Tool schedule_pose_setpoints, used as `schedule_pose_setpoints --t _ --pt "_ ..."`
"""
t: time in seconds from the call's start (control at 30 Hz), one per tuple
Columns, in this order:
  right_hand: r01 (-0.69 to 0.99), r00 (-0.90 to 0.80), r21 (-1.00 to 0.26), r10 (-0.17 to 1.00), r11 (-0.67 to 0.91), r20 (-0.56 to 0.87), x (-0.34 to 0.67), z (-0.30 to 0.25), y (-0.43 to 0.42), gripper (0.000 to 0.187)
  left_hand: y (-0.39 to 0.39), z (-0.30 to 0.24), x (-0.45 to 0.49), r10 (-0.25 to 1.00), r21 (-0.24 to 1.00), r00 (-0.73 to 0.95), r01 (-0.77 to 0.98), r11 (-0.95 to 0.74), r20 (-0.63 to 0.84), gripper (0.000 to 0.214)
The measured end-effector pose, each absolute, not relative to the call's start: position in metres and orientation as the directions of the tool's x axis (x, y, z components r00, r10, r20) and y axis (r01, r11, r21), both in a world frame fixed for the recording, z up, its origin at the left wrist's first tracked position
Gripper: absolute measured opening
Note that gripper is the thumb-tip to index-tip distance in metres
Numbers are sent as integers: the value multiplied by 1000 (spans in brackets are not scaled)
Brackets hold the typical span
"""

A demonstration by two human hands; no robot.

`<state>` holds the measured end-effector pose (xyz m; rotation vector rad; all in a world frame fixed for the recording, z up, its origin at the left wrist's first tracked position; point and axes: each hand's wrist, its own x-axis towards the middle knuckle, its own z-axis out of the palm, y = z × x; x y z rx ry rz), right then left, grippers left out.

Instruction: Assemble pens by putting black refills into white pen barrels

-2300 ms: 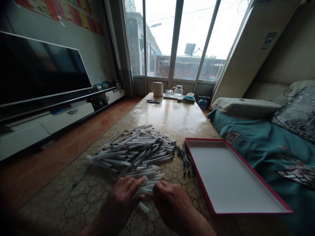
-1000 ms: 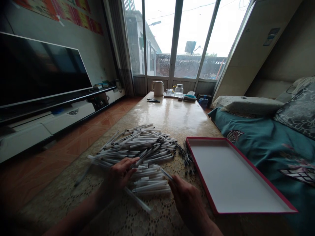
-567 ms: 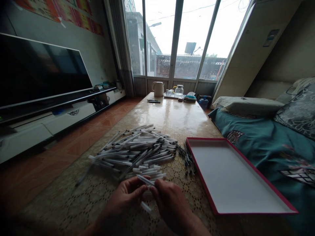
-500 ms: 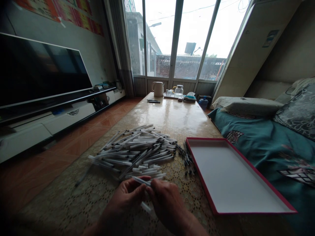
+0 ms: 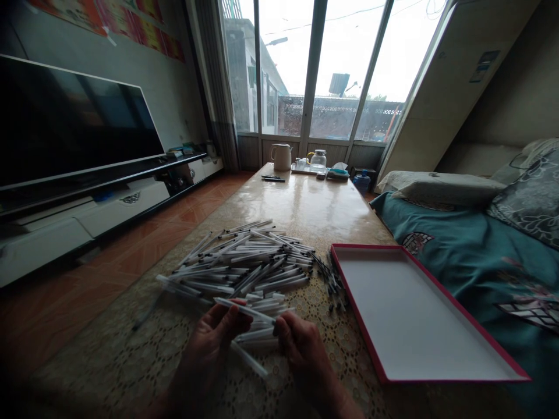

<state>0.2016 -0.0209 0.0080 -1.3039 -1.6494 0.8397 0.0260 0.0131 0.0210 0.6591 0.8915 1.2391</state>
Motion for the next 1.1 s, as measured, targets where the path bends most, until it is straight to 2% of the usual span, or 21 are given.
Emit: schedule_pose_setpoints --t 0.33,0.6,0.83,1.1 --pt "383 -41 -881 958 278 285 201 10 -24 30 14 23 26 975 845 55 -489 214 -215 30" --pt "481 32 -812 919 329 392 199 9 -25 16 15 21 26 965 830 43 -502 243 -257 33" --pt "508 -31 -817 953 274 300 202 5 -21 40 14 23 27 976 858 27 -472 202 -215 31" --pt "476 -20 -833 950 283 311 202 6 -21 27 14 20 26 976 853 45 -478 209 -214 29"
